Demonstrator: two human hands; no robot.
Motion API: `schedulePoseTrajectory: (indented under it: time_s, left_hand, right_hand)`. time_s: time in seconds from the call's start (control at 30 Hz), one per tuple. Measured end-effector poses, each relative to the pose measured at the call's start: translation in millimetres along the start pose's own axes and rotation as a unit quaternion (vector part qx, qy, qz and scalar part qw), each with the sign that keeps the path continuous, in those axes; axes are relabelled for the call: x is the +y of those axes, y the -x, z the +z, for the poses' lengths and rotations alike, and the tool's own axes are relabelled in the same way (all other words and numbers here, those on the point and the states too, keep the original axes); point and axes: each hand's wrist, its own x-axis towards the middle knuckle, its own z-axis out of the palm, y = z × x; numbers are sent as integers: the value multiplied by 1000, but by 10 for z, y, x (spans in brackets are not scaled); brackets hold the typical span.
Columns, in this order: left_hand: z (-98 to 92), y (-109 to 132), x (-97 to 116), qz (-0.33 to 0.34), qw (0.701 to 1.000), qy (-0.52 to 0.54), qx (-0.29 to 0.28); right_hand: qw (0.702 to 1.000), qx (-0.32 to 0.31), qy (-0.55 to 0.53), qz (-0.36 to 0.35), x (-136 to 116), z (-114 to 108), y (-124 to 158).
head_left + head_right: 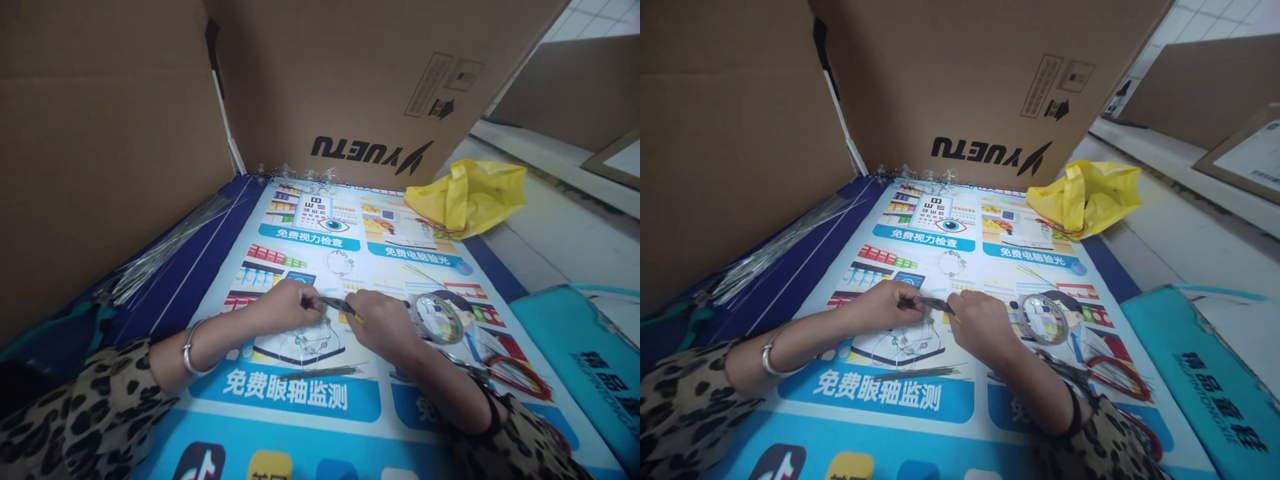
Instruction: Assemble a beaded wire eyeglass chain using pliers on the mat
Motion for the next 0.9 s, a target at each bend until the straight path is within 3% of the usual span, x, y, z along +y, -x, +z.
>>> schedulePoseTrajectory:
  time_s: [0.1, 0.33, 0.9]
  left_hand:
    - [6, 0, -10, 4, 999, 32, 21]
    - [-37, -9, -33, -47, 981, 189, -5]
    - [-47, 18, 36, -63, 965, 254, -12]
  right_hand:
    - [1000, 0, 2, 2, 0, 1, -4]
    - [999, -20, 9, 28, -12, -35, -8]
    - [999, -23, -4, 41, -124, -40, 12]
